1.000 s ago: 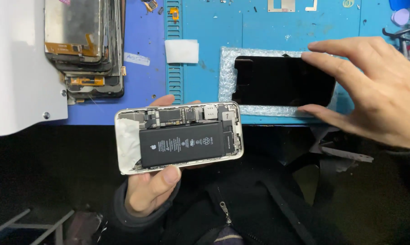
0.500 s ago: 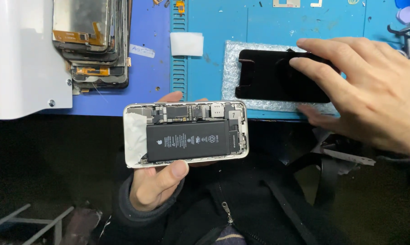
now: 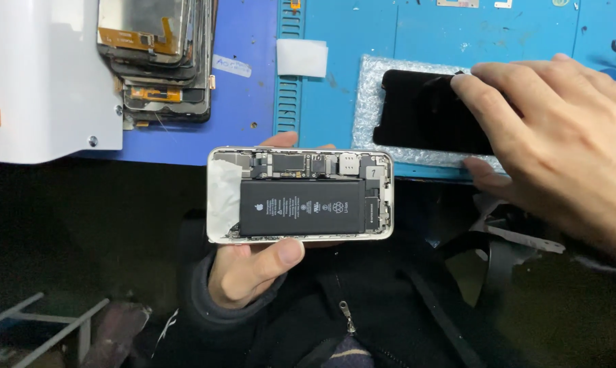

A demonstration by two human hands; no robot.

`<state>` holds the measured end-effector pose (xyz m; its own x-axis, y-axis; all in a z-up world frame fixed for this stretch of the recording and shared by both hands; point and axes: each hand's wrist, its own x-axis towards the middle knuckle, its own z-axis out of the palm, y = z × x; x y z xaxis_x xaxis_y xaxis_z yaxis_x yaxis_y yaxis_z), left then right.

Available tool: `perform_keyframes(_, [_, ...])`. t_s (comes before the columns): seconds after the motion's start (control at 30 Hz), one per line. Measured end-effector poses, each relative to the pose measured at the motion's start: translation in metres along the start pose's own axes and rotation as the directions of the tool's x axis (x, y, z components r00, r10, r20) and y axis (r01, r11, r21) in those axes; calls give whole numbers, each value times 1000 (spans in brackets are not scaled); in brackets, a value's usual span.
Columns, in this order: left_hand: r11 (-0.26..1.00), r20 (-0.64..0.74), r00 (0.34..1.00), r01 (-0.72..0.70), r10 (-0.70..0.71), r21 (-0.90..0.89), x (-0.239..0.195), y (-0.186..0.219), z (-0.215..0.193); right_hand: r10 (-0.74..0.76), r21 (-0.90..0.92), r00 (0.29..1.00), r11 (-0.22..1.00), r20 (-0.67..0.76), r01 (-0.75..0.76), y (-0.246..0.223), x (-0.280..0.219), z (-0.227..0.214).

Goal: Repairing a smartphone by cleaning the screen component and connecting internal ribbon cables to the main body.

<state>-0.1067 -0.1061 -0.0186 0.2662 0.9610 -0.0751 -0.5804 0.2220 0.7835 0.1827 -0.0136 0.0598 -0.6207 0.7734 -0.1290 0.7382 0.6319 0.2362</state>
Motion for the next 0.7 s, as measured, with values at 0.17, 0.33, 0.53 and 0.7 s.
perform_keyframes(0.17, [996,52,998,45,-41,-77,2,6,1,0,-115,996,993,-95,-11,-9,5,-4])
perform_keyframes(0.33, [998,93,994,56,-53,-32,2,5,-3,-5,-73,996,997,-87,-2,-12,8,-6])
perform_keyframes(0.53, [997,106,992,73,-72,-10,4,7,-2,18,-86,998,996,-59,-23,-16,11,-8])
perform_keyframes(0.7, [997,106,991,78,-78,7,5,6,-2,10,-147,1000,989,-20,-13,-18,13,-10])
